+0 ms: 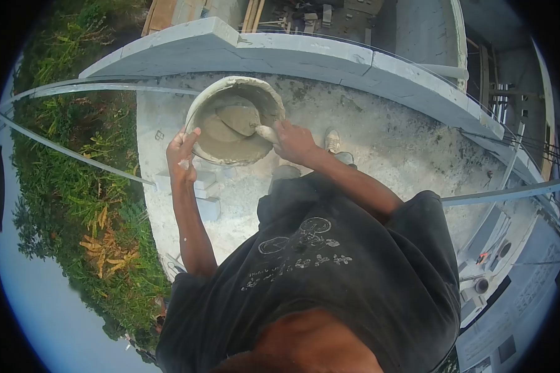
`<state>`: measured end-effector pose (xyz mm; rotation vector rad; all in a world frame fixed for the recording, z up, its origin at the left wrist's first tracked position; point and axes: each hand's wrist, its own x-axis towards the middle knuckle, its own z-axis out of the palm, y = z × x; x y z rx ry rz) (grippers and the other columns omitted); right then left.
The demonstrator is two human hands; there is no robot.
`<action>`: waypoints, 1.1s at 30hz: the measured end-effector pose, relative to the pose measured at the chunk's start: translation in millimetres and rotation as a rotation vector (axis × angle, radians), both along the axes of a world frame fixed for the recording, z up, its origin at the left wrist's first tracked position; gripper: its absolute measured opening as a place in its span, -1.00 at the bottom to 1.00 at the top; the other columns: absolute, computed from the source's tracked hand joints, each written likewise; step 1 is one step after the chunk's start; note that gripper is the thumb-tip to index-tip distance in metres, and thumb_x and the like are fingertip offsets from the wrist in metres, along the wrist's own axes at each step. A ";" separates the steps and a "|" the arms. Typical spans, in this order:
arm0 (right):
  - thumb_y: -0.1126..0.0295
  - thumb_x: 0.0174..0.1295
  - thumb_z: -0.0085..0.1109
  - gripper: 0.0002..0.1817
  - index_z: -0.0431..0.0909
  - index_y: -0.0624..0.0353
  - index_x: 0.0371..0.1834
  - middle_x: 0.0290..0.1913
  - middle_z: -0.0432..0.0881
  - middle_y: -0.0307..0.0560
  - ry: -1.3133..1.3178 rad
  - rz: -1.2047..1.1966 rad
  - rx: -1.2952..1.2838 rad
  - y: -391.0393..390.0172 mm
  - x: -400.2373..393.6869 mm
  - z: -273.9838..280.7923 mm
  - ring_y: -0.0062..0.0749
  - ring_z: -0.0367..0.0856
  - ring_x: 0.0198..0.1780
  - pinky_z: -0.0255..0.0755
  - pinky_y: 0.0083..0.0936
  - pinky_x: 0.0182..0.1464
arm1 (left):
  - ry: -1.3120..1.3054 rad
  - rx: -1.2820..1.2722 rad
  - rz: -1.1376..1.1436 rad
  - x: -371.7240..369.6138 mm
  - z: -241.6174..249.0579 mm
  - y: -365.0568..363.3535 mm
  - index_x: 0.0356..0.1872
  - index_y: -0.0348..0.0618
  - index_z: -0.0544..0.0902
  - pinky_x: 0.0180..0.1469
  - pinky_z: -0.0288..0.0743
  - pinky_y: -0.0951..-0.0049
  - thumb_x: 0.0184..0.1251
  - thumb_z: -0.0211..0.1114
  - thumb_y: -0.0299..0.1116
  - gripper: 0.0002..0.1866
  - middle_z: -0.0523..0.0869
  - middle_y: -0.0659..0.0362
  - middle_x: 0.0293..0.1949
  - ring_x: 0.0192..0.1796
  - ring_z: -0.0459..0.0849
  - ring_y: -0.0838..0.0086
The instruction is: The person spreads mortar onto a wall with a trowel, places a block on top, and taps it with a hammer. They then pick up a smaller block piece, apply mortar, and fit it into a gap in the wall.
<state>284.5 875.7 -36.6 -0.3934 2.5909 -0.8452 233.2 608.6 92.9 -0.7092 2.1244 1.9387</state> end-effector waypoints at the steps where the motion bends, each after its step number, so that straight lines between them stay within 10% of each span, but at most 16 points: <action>1: 0.27 0.24 0.30 -0.46 0.38 0.20 0.24 0.08 0.58 0.14 -0.029 0.018 -0.008 11.2 -1.2 26.9 0.07 0.66 0.10 0.61 -0.02 -0.07 | -0.002 0.017 0.033 7.4 3.3 6.2 0.07 -0.34 0.69 -0.14 0.37 0.63 0.30 0.45 -0.44 -0.66 0.59 0.37 -0.35 -0.31 0.48 0.67; 14: 0.47 0.23 0.18 -0.46 0.42 0.11 0.33 -0.02 0.59 -0.01 0.487 0.356 0.263 13.9 35.7 67.8 -0.10 0.71 -0.10 0.64 -0.21 -0.26 | 0.321 0.434 0.336 81.2 -5.3 4.1 0.17 -0.47 0.62 0.11 0.53 0.47 0.38 0.33 -0.44 -0.60 0.72 0.07 0.04 0.01 0.69 0.47; 21: 0.48 0.24 0.19 -0.52 0.51 0.16 0.27 -0.14 0.70 0.06 0.199 0.352 0.460 -19.1 21.1 117.8 -0.02 0.76 -0.09 0.64 -0.11 -0.18 | 0.452 0.270 0.328 113.2 -28.5 -4.4 -0.41 -0.35 0.61 0.25 0.45 0.40 0.34 0.34 -0.49 -0.85 0.55 -0.07 0.32 0.21 0.60 0.37; 33: 0.11 0.12 0.56 -0.27 0.57 0.25 0.32 0.04 0.74 0.09 -0.453 0.050 -0.509 26.8 76.4 24.0 -0.17 0.73 0.06 0.52 -0.35 0.23 | 0.397 0.366 0.265 144.0 -15.7 -11.3 -0.37 -0.38 0.61 0.37 0.33 0.31 0.35 0.34 -0.49 -0.85 0.49 -0.12 0.39 0.32 0.52 0.32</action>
